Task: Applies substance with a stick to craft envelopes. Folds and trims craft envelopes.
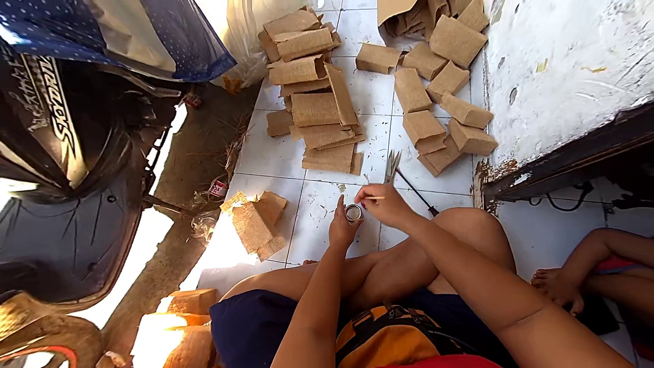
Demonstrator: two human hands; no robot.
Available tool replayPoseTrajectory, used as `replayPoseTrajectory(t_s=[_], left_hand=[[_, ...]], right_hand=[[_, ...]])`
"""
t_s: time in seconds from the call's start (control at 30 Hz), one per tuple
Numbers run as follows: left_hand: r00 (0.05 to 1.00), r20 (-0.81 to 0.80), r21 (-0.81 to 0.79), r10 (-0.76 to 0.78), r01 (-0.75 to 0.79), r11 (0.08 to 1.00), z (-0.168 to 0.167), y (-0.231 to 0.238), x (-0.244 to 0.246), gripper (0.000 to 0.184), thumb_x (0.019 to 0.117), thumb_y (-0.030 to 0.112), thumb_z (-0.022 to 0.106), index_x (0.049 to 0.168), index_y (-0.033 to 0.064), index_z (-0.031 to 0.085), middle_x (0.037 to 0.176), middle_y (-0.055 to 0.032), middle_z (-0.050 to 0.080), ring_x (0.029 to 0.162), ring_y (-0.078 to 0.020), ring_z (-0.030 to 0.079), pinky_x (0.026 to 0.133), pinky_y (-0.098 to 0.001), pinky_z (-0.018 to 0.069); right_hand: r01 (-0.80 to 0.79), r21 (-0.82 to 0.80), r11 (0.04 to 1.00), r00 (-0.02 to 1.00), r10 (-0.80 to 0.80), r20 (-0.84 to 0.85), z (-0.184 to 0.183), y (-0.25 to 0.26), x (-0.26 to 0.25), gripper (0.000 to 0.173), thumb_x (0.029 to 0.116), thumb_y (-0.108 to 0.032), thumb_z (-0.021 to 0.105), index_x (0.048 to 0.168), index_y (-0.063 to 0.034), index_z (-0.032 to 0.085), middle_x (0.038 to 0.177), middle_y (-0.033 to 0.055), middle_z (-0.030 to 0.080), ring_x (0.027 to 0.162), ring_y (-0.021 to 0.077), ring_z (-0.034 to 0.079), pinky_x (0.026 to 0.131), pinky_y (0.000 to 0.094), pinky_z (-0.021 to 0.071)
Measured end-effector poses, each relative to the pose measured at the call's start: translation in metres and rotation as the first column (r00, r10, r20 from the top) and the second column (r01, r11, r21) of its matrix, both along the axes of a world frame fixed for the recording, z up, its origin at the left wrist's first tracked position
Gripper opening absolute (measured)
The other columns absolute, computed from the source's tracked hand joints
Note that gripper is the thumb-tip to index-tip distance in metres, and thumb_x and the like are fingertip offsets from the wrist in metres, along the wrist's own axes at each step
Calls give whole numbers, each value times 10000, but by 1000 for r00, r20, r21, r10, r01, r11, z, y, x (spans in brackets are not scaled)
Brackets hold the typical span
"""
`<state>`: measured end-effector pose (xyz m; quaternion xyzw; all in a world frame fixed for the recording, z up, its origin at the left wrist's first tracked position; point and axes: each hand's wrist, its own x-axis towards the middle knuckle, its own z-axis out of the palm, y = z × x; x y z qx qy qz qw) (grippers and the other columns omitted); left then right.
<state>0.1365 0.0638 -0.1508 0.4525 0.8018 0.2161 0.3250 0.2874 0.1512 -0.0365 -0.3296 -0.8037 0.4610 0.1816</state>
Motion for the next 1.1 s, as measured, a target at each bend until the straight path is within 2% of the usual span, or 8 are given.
replayPoseTrajectory(t_s=[0.1,0.2,0.33,0.57,0.73,0.93,1.0,1.1], left_hand=[[999,2,-61,-35,35,998,-3,-5,-4,1063,886,271,791,1646,171,55,1535,-231,424,1281,-416,563,1008,-600,490],[991,-44,-194,-129,118,974,6,-4,-9,1161,835,183,783,1645,169,-49,1632,-255,222,1329,-438,509,1004,-582,496],[975,-78,-358,-207,166,919,41,1,-30,1333,734,238,921,1649,198,-47,1681,-247,-6,1382,-489,420,1021,-599,473],[966,-175,-216,-190,151,965,112,-20,-74,1152,820,333,862,1654,191,81,1686,-221,70,1326,-477,496,1011,-608,479],[993,-95,-138,-65,51,989,104,-33,-92,1110,840,355,841,1645,137,109,1668,-247,120,1378,-432,462,1071,-542,460],[992,-62,-131,-106,97,987,113,-25,-84,1068,861,358,822,1643,126,133,1672,-239,111,1390,-411,453,1083,-524,451],[990,-76,-140,-117,105,985,114,-23,-83,1070,863,378,816,1646,135,127,1677,-228,107,1392,-411,453,1079,-525,455],[986,-101,-175,-132,113,978,117,-21,-82,1070,878,414,795,1651,148,104,1686,-216,83,1357,-424,488,1052,-537,474]], right_hand=[[-240,18,971,960,234,155,-15,-31,2,207,959,58,547,1039,-6,727,1052,165,702,1029,307,676,935,504,544],[-452,-7,892,834,426,351,-27,-51,4,295,975,96,465,1173,31,673,1210,218,645,1151,365,634,1003,513,507],[-560,-61,827,679,500,537,-43,-62,-3,314,1020,73,412,1239,61,638,1360,260,567,1232,421,592,1018,547,496],[-583,-114,804,614,528,587,-54,-71,-15,317,1026,50,427,1271,60,627,1422,265,534,1297,437,545,1044,555,480],[-562,-151,813,606,529,594,-54,-73,-23,352,1033,31,416,1332,21,601,1415,250,546,1258,440,571,1016,578,485],[-608,-156,779,524,541,658,-42,-76,-25,369,1031,25,404,1308,-30,643,1411,208,591,1212,436,613,953,610,500],[-606,-87,790,573,510,642,-36,-78,-29,321,1029,19,428,1244,-12,663,1304,222,635,1193,437,607,911,594,516],[-469,44,882,756,375,536,-19,-66,-36,327,985,31,482,1229,-32,691,1214,218,665,1175,412,626,896,584,536]])
